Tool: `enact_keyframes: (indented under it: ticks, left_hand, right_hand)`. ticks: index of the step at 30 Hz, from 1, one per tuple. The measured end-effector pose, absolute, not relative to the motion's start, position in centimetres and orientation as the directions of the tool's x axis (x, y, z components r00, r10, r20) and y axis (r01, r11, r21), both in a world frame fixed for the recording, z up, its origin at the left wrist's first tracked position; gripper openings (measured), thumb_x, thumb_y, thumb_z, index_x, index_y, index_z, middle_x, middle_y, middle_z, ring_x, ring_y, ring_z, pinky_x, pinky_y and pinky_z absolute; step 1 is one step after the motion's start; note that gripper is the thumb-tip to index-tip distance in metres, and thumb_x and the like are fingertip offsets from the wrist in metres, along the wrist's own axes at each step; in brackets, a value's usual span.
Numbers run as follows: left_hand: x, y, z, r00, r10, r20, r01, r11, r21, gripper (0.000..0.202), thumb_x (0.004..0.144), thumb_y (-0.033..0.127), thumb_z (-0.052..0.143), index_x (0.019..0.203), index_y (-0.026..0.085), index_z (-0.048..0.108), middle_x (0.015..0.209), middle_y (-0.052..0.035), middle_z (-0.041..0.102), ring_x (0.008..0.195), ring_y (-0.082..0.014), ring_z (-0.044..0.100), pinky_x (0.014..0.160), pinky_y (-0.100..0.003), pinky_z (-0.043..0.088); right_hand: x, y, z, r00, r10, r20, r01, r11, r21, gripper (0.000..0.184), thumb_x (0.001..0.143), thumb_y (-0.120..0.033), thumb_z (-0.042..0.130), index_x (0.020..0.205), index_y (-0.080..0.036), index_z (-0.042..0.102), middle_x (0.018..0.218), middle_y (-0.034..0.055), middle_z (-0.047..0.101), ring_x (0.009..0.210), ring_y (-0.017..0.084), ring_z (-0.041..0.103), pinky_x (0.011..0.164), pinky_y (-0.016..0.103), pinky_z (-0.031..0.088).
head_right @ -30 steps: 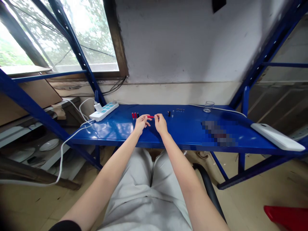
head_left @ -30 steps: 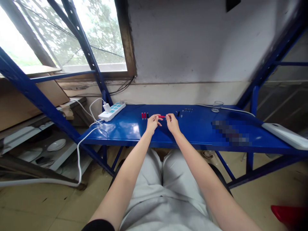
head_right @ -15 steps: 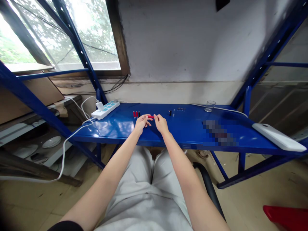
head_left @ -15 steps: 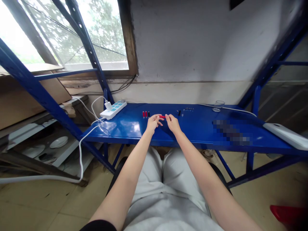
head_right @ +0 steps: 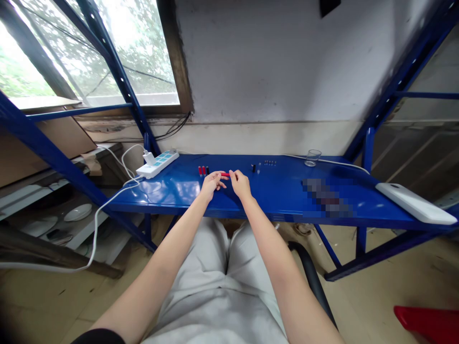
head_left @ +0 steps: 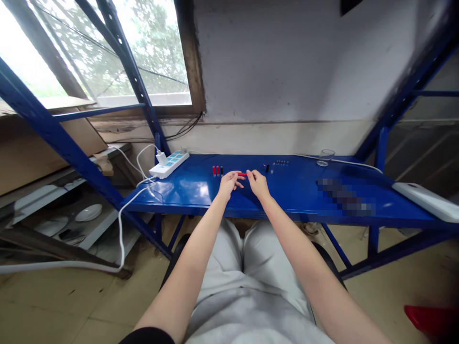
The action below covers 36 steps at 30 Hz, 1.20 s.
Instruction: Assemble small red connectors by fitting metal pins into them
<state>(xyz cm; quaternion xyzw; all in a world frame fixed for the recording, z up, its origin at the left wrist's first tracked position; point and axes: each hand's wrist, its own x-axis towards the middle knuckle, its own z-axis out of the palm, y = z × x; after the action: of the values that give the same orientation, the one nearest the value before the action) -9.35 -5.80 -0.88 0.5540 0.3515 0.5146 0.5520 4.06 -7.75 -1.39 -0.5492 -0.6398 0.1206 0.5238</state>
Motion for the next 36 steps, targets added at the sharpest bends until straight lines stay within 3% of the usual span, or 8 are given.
enact_keyframes:
  ticks: [10,18,24,27,36]
  left_hand:
    - [-9.34,-5.72,-1.17,0.242,0.95,0.197,-0.172,-0.158,0.972,0.029,0.079,0.033,0.057,0.097,0.011,0.055,0.087,-0.0111,0.067,0.046,-0.009,0.06,0.038,-0.017,0.025]
    - [-9.43,-5.48,-1.19,0.128,0.978,0.167,-0.183,-0.142,0.973,0.034,0.08,0.046,0.053,0.084,0.012,0.053,0.08,-0.0084,0.067,0.043,-0.0077,0.057,0.036,-0.017,0.025]
    - [-9.75,-5.03,-1.38,-0.004,0.985,0.173,-0.266,-0.168,0.949,0.036,0.078,0.049,0.054,0.077,0.013,0.052,0.068,-0.0044,0.064,0.039,-0.0062,0.052,0.035,-0.017,0.026]
    - [-9.71,-5.19,-1.33,0.028,0.982,0.187,-0.251,-0.174,0.952,0.036,0.074,0.048,0.059,0.077,0.013,0.055,0.067,-0.0033,0.063,0.04,-0.0054,0.051,0.036,-0.017,0.027]
    - [-9.29,-5.57,-1.34,0.183,0.96,0.211,-0.177,-0.179,0.968,0.035,0.069,0.045,0.065,0.08,0.012,0.058,0.063,-0.0016,0.061,0.039,-0.0055,0.05,0.035,-0.017,0.028]
  right_hand:
    - [4.18,-7.74,-1.44,0.151,0.813,0.563,0.579,0.389,-0.717,0.038,0.086,-0.051,0.034,0.063,-0.021,0.041,0.054,-0.003,0.043,0.052,0.011,0.041,0.054,0.024,0.03]
    - [4.05,-7.79,-1.48,0.165,0.792,0.588,0.517,0.438,-0.736,0.039,0.086,-0.052,0.036,0.065,-0.02,0.044,0.055,-0.004,0.042,0.052,0.01,0.039,0.054,0.023,0.03]
    - [4.27,-8.09,-1.21,0.302,0.744,0.597,0.439,0.447,-0.779,0.042,0.086,-0.054,0.037,0.06,-0.02,0.04,0.052,-0.0047,0.035,0.05,0.009,0.034,0.052,0.023,0.029]
    - [4.32,-8.04,-1.12,0.346,0.745,0.571,0.38,0.445,-0.811,0.041,0.085,-0.055,0.038,0.064,-0.02,0.044,0.054,-0.0041,0.039,0.052,0.01,0.037,0.052,0.023,0.031]
    - [3.82,-7.42,-1.5,0.131,0.819,0.559,0.303,0.504,-0.809,0.032,0.077,-0.05,0.051,0.076,-0.018,0.053,0.072,0.0021,0.058,0.064,0.014,0.052,0.062,0.026,0.041]
